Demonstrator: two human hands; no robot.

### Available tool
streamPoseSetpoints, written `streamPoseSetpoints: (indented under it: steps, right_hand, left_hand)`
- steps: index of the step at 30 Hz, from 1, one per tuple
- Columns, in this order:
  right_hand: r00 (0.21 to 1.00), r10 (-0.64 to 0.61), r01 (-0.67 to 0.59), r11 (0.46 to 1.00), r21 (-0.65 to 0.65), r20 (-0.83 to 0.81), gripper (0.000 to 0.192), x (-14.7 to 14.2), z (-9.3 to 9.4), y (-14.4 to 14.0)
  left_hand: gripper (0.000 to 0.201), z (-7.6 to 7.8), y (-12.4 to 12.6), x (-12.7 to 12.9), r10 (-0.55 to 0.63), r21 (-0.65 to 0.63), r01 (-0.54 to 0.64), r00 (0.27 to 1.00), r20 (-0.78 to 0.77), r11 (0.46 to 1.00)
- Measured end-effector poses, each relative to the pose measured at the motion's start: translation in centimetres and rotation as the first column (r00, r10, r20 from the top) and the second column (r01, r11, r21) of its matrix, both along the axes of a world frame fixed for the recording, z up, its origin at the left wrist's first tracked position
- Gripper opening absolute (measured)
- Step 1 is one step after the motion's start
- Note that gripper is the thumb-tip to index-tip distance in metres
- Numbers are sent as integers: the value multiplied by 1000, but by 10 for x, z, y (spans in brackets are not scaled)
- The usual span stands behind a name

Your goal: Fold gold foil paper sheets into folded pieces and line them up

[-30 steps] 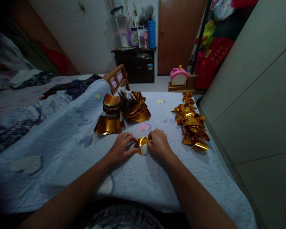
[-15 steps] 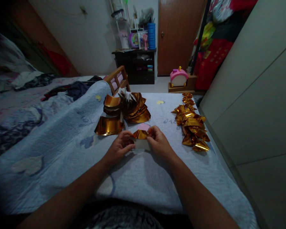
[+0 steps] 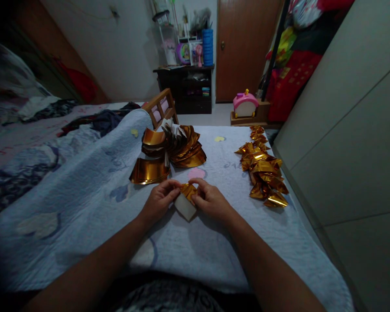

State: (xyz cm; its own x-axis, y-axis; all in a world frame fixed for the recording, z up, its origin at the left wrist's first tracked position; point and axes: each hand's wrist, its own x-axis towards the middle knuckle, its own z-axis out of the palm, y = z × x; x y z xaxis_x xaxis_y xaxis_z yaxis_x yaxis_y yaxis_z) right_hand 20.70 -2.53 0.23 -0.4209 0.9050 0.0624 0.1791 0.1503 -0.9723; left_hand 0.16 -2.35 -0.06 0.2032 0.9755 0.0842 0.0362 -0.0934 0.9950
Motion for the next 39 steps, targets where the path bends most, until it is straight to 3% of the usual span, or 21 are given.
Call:
streamPoseSetpoints:
  steps: [4, 7, 11, 15, 18, 20, 25, 30, 36, 39]
  right_hand:
    - [998, -39, 37, 998, 44, 51, 25, 0, -1, 1]
    - [999, -48, 47, 998, 36, 23, 21, 0, -6, 2]
    - [994, -64, 61, 997, -39, -94, 16, 1, -5, 4]
    - [973, -127, 100, 985, -141, -192, 18, 2, 2, 4]
    - [955, -204, 163, 967, -198, -214, 23, 3, 3, 5]
    - [944, -255, 208, 952, -224, -209, 26, 4, 1, 7]
    - [935, -304, 244, 925, -291, -184, 27, 7, 1, 9]
    - [933, -283, 194, 915, -353, -221, 29, 6, 2, 8]
    - [967, -226, 186, 941, -283, -115, 22, 4, -4, 8]
    - [962, -253, 262, 962, -76, 107, 13, 4, -7, 8]
  left_hand:
    - [11, -2, -1, 1, -36, 90, 46, 993, -109, 995]
    - [12, -3, -1, 3, -23, 146, 47, 986, -164, 988]
    - [23, -2, -4, 2, 14, 133, 6, 988, -153, 991]
    - [39, 0, -8, 1, -23, 119, 35, 995, -100, 992]
    - [45, 2, -9, -2, -15, 189, 51, 982, -188, 981]
    - [49, 2, -8, -6, 17, 291, 76, 952, -305, 954]
    - [73, -3, -5, -13, 99, 512, 256, 817, -568, 820]
    - [77, -6, -4, -9, 163, 591, 295, 784, -599, 751]
    - [43, -2, -2, -7, 136, 637, 451, 741, -657, 625]
    - [30, -3, -3, -4, 76, 588, 523, 704, -706, 617]
